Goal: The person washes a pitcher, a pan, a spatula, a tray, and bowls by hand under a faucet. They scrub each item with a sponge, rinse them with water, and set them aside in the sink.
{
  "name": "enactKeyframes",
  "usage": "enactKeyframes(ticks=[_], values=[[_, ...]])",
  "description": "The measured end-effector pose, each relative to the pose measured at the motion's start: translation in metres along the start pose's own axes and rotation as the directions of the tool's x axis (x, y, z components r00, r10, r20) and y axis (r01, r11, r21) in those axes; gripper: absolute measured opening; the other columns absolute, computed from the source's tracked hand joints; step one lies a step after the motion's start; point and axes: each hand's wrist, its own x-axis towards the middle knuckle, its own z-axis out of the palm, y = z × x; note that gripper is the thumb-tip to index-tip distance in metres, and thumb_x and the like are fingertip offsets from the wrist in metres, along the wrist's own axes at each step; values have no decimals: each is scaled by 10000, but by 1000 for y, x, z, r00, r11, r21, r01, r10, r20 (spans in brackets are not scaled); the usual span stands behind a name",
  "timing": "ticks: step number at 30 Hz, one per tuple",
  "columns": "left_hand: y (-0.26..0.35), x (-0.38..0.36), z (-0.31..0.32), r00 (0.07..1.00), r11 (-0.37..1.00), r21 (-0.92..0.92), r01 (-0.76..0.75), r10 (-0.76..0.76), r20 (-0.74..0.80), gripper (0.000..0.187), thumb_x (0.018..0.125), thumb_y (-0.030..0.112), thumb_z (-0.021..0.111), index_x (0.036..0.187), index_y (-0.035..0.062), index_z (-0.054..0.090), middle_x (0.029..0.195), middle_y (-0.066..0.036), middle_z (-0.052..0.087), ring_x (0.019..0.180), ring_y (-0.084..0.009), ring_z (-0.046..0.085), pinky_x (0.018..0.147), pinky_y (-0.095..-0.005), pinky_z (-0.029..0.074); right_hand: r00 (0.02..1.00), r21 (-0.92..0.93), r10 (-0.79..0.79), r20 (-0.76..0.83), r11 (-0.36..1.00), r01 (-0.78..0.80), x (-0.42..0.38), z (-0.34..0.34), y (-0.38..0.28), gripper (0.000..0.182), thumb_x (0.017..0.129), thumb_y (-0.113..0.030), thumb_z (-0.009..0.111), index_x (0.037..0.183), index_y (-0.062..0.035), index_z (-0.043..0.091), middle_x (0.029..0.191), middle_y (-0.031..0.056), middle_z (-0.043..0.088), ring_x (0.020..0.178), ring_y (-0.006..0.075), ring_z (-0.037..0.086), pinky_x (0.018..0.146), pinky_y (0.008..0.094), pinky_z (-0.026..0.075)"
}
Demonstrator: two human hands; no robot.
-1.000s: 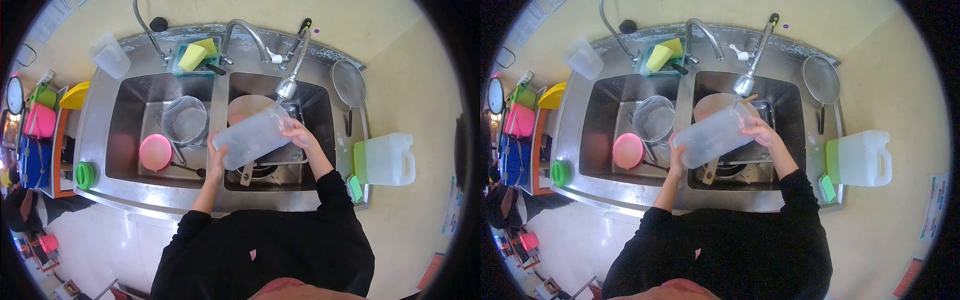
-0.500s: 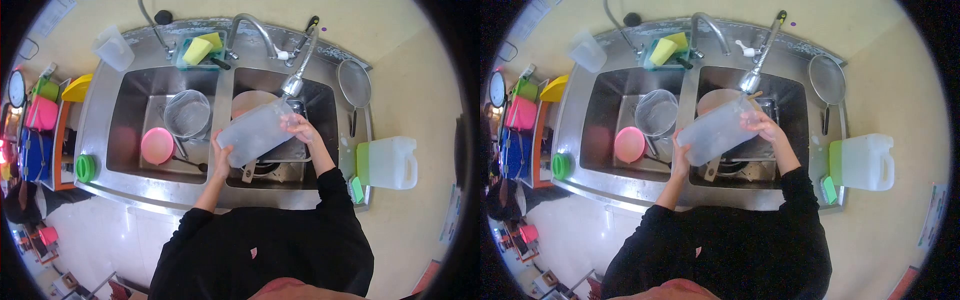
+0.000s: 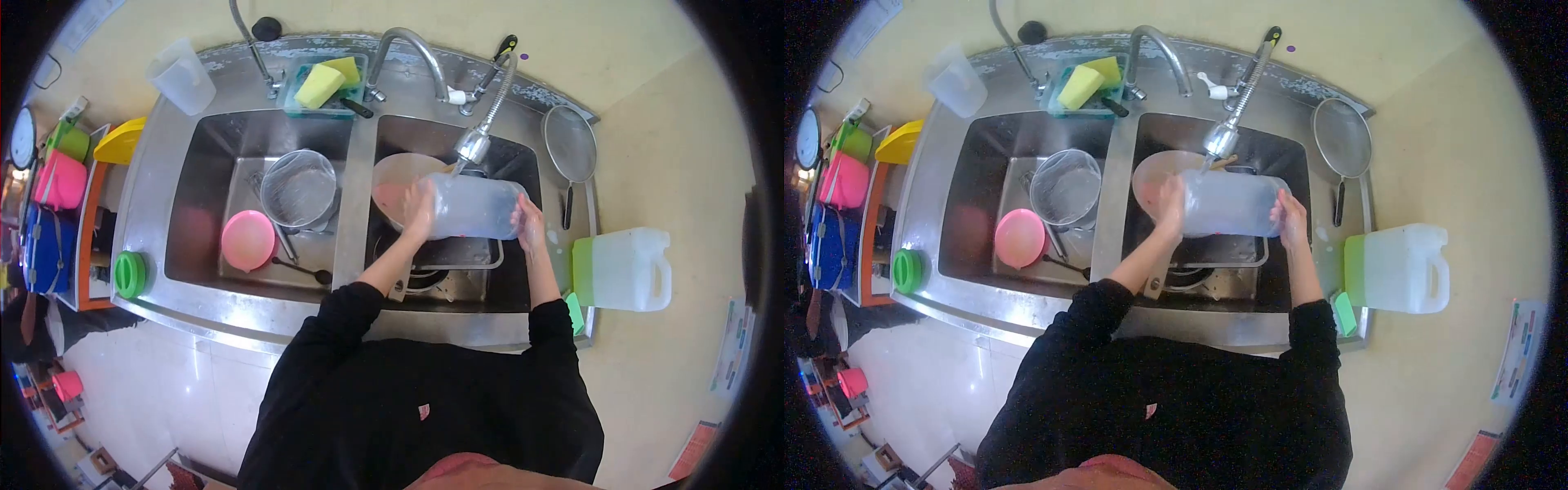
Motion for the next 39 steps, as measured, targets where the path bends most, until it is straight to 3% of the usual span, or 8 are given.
enactKeyframes(ticks=[3,9,12,15,22,30,33,39], values=[[0,-21,22,966,970,75,-232,239,-98,581,905,449,316,1254,-6,408,1241,-271,418,1204,-391,328,978,-431,263,994,-81,-86,-61,993,81,-6,-7,-7,232,817,-272,623,693,-99,529,590,-25,478,492,82,461,452,211,389],[-48,-6,1,996,979,-195,67,-52,79,565,901,444,366,1187,-33,466,955,-189,616,927,-354,566,878,-433,393,919,-410,-382,103,825,389,-26,27,-23,296,808,-266,639,614,-91,501,525,-32,442,464,67,443,428,224,347],[-34,-15,-13,952,868,-394,301,-299,69,490,884,439,427,1025,-8,569,916,-104,595,825,-219,555,727,-337,435,810,-641,-521,269,531,554,-41,50,-14,300,789,-242,651,599,-67,499,504,-2,452,445,103,454,420,264,342],[2,-25,-10,780,538,-565,626,-425,459,560,880,518,355,1159,50,486,1105,-120,529,987,-246,513,825,-380,414,587,-671,-586,559,96,735,-63,84,-8,253,747,-191,660,592,-54,514,508,71,485,441,213,487,433,329,367],[48,-48,-19,796,277,-763,584,-13,605,729,803,661,315,1259,98,396,1230,-126,463,1103,-288,461,943,-407,358,385,-515,-432,815,-236,824,-90,121,15,164,736,-186,614,663,-68,526,629,63,529,616,223,544,607,312,421],[24,-37,-25,817,223,-797,562,5,577,652,829,580,308,1224,79,441,1189,-142,494,1067,-301,485,926,-418,375,518,-492,-201,832,166,855,-84,126,20,144,756,-138,498,737,-1,537,738,145,553,743,334,549,699,399,417],[26,-44,-27,816,98,-810,579,-51,576,646,815,582,323,1198,81,466,1153,-154,513,1036,-304,503,895,-436,396,590,-684,347,729,400,610,-55,130,9,242,766,-135,480,945,12,548,938,191,565,912,330,536,789,399,409],[7,-56,-18,651,286,-585,759,-366,665,715,726,631,427,1167,70,482,1090,-161,543,987,-318,526,845,-463,423,696,-710,478,536,701,66,-49,130,-20,349,819,-270,528,1086,-46,538,1078,84,544,989,194,501,826,317,397]])
